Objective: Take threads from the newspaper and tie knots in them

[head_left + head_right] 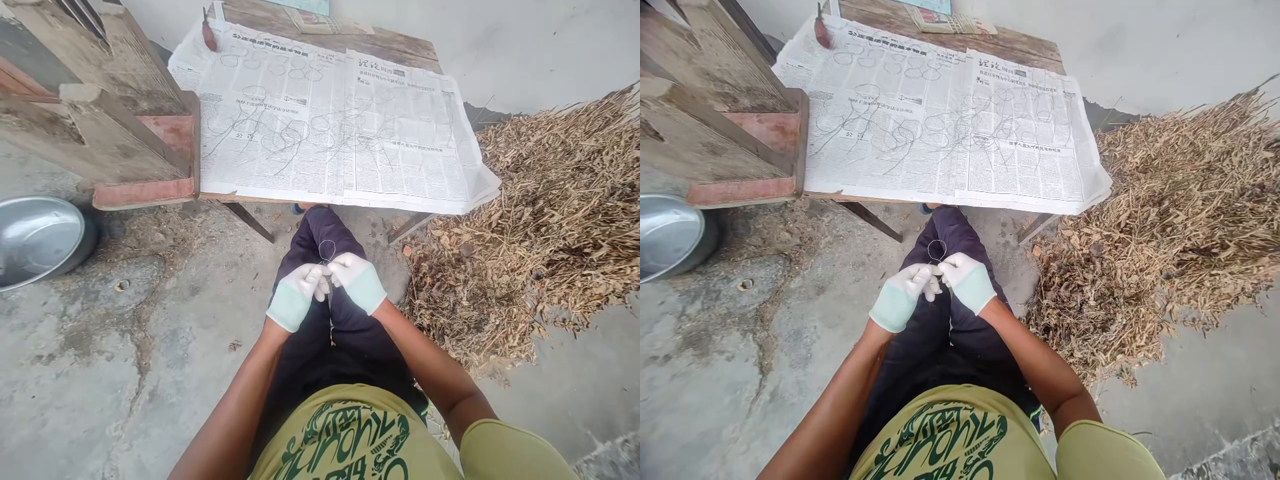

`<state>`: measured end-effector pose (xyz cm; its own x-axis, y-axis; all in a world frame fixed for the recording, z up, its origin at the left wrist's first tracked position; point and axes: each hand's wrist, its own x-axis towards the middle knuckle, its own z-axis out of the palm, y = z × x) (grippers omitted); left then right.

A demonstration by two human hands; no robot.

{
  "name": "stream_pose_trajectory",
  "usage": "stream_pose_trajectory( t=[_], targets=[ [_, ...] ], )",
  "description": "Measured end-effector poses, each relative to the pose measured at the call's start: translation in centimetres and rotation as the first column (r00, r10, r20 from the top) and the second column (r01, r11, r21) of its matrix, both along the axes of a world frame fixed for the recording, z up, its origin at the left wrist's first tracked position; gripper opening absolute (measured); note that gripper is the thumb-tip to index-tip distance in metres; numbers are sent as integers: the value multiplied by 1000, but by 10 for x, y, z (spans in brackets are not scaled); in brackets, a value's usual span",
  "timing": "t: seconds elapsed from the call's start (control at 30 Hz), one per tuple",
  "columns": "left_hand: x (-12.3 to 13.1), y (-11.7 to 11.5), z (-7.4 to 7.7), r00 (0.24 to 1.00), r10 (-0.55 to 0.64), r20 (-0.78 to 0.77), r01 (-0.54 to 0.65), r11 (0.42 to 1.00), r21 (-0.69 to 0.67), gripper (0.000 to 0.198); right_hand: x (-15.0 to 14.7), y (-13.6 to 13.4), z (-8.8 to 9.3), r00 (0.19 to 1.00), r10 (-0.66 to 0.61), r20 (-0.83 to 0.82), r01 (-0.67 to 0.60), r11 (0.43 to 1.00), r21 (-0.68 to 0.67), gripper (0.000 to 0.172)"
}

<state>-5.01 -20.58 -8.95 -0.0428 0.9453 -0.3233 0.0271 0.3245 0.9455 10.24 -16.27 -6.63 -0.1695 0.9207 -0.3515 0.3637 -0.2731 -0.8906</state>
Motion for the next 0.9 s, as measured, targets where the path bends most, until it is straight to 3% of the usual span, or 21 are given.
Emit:
stream_pose_trajectory(
  t=[0.33,0.47,0.6,0.7,0.8,0.9],
  targets=[
    [2,-7,4,983,162,82,-161,987,-20,31,0,8,23,1000,23,-20,-24,999,-25,13],
    [8,-7,6,973,192,128,-188,981,-45,35,-4,6,23,999,14,-38,-14,1000,4,14],
    [8,-1,19,980,198,-30,-198,980,-15,38,-5,5,22,1000,8,-30,-7,1000,14,15],
    [6,3,34,963,253,-94,-248,967,55,38,-4,5,26,997,53,52,-58,994,96,16],
    [4,5,44,961,271,-55,-263,958,117,46,-2,2,33,976,122,182,-164,958,234,20],
    [2,2,49,969,248,16,-247,953,178,53,0,-1,36,893,174,416,-348,853,389,27]
  ],
)
